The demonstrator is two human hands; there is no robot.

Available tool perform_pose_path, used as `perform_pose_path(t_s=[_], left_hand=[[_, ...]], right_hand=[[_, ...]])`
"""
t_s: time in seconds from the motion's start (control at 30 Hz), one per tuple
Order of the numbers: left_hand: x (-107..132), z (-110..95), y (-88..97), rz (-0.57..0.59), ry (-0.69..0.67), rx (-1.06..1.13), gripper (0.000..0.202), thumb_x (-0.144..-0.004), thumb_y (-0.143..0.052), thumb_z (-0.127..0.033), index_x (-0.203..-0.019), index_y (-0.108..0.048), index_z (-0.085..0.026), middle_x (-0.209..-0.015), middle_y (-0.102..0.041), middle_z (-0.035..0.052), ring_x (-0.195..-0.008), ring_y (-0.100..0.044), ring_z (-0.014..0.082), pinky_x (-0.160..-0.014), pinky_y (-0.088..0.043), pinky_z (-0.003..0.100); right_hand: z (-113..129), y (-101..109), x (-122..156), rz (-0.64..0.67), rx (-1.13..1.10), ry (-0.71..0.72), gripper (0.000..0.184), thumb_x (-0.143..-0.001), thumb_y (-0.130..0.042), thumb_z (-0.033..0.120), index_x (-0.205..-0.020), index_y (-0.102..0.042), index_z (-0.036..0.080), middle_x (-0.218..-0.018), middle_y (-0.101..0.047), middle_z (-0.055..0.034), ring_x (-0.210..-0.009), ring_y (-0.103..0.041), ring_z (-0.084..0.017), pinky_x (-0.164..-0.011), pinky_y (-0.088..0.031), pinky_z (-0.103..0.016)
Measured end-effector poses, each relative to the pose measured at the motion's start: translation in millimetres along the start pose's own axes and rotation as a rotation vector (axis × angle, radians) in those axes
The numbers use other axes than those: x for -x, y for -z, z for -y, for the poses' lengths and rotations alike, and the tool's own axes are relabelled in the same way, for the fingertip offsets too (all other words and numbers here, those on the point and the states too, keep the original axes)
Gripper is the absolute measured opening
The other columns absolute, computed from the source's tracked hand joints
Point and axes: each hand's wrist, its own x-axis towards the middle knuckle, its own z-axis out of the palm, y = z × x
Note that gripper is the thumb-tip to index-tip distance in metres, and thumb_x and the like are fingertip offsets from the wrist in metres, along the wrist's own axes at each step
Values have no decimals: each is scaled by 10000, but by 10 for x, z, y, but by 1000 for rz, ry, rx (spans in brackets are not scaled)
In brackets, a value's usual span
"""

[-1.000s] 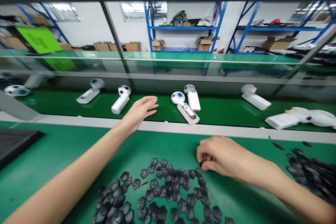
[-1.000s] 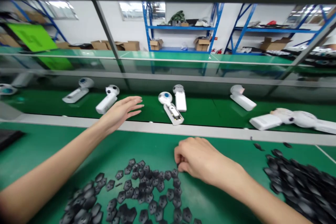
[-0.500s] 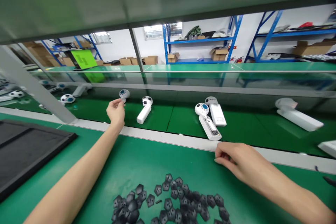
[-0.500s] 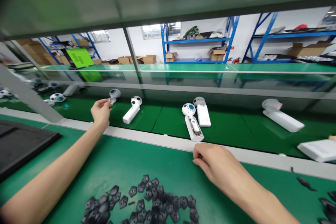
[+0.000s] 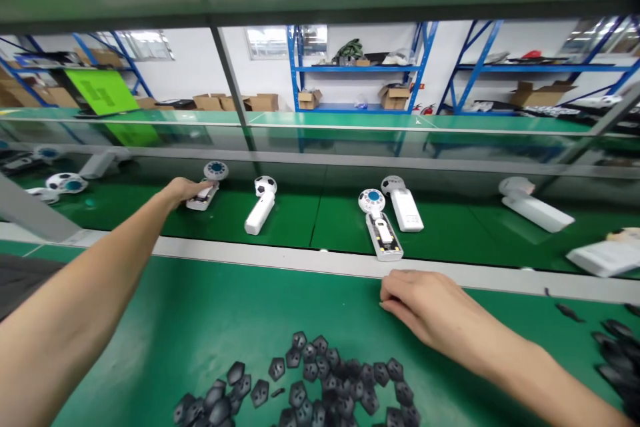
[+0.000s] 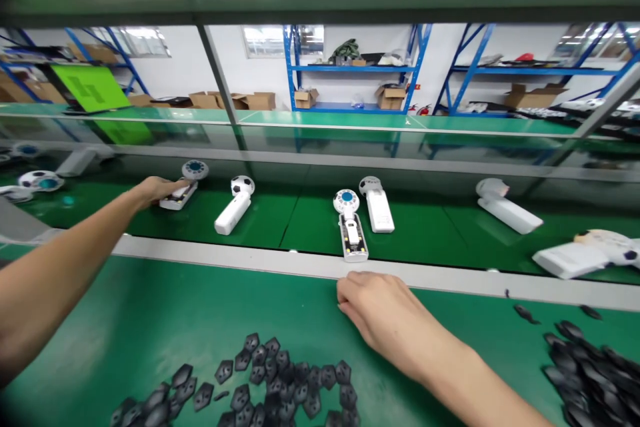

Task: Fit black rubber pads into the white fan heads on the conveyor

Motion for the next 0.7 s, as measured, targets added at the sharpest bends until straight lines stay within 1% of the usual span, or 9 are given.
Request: perform_pose_path(t_s=[0.1, 0.17, 0.23, 0.37, 0.5, 0.57, 0.63, 0.7], left_hand=[[9, -73, -85, -18, 203, -145, 236, -1011, -730, -316, -933, -662, -103, -804, -622, -15, -613, -577, 99, -531, -498, 204], [65, -149, -155, -2, 265, -180, 249, -1006, -738, -306, -892, -638, -109, -745, -589, -34, -545, -512, 72, -471, -429, 176], [151, -231, -214, 30, 297, -187, 242, -1003, -744, -318, -927, -644, -111, -778, -613, -23, -563, -535, 75, -476, -442, 175], [334, -361, -296, 97, 393, -196, 208, -1015, -728, -308, -1012, -674, -108, -867, -656, 6, -640, -601, 96, -536, -515, 194], [429, -473, -365, 119, 526, -162, 148, -1013, -726, -246, -1005, -683, -104, -850, -673, 4, -637, -623, 98, -561, -550, 208], [463, -546, -394, 141, 573, -114, 101, -958, -763, -167, -965, -689, -99, -800, -682, 11, -604, -632, 113, -544, -559, 223], [522, -624, -420, 179, 588, -43, 140, -830, -820, -78, -898, -698, -91, -748, -698, 56, -569, -652, 168, -506, -572, 269], [623, -697, -453, 211, 561, 50, 206, -703, -842, -36, -833, -696, -99, -697, -698, 96, -523, -651, 217, -459, -568, 308]], right_hand=[[53, -11, 34, 59, 114, 49, 183, -1029, -500, 76, -950, -609, 199, -916, -705, -59, -782, -659, -245, -644, -334, -332], [67, -23, 45, 75, 104, 56, 191, -997, -497, 51, -1020, -625, 190, -915, -708, -61, -784, -660, -247, -649, -342, -336], [60, -29, 44, 63, 43, 63, 219, -961, -512, 29, -1045, -636, 188, -934, -717, -59, -799, -661, -236, -670, -364, -330], [24, -19, 30, 30, -61, 105, 229, -925, -527, 15, -998, -660, 187, -936, -728, -49, -775, -635, -204, -666, -355, -315], [30, 15, 23, 15, -152, 80, 257, -866, -552, -4, -935, -718, 180, -780, -695, -14, -683, -584, -170, -632, -339, -291], [33, 44, 10, -10, -220, 58, 276, -831, -560, -15, -886, -751, 177, -701, -666, 6, -642, -567, -154, -618, -347, -272], [20, 77, -14, -77, -307, 4, 285, -818, -562, -4, -878, -779, 171, -666, -660, 10, -615, -576, -150, -607, -370, -262], [-13, 103, -45, -142, -442, -68, 273, -847, -567, 44, -927, -800, 162, -667, -686, -1, -609, -623, -162, -599, -417, -262]])
